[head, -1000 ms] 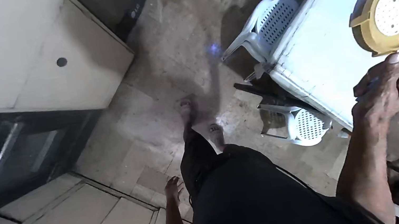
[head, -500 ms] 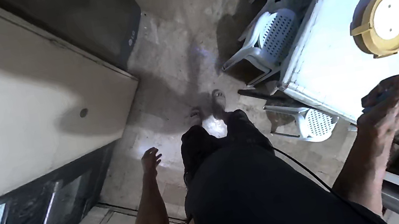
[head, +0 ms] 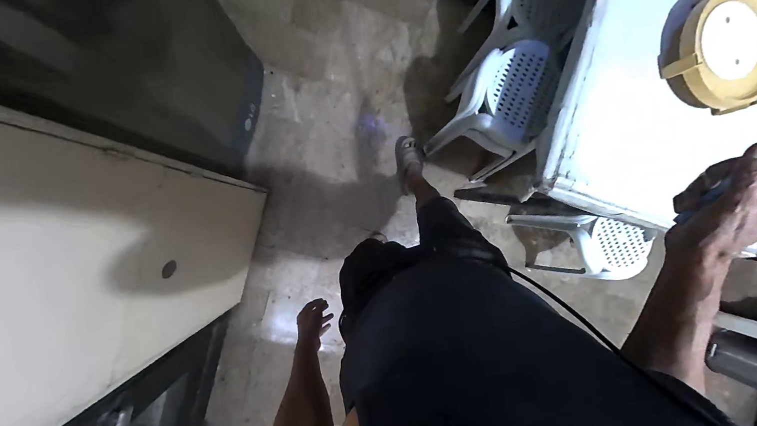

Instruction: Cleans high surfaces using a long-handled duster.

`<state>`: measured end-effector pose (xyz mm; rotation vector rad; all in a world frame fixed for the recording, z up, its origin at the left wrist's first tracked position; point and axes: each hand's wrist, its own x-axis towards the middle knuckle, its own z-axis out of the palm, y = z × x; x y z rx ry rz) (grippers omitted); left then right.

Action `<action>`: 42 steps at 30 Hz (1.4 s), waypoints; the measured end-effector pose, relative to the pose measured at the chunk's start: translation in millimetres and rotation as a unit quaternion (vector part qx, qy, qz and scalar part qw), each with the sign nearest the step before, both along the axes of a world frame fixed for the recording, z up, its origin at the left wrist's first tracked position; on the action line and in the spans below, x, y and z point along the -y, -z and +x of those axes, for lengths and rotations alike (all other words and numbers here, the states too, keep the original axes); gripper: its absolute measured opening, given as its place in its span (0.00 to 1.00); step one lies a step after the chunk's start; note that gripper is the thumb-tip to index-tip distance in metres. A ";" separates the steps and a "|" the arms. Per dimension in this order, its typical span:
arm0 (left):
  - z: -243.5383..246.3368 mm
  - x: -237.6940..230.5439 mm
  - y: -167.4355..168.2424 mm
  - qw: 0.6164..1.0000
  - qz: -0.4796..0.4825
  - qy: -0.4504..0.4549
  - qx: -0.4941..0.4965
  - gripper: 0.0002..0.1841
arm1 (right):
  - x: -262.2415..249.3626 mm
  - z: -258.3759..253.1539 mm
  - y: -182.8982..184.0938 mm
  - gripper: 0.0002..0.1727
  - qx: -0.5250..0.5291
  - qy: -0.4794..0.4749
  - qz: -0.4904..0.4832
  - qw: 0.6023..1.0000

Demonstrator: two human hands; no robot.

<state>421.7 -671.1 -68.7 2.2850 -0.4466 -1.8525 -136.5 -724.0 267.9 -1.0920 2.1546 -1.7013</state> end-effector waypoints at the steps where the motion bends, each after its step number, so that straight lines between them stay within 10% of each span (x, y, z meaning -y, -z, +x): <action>1: -0.6 0.9 -3.3 1.000 0.005 0.009 0.004 0.19 | 1.6 -2.0 1.6 0.25 0.002 0.001 0.000 1.000; 24: 29.1 111.8 -43.3 0.998 -0.032 0.044 0.029 0.21 | -10.9 16.8 -0.7 0.25 0.070 0.046 0.049 0.995; 42: 2.2 28.5 -33.9 0.998 0.045 0.000 -0.034 0.20 | -12.2 34.0 -57.7 0.25 -0.026 0.018 0.039 0.999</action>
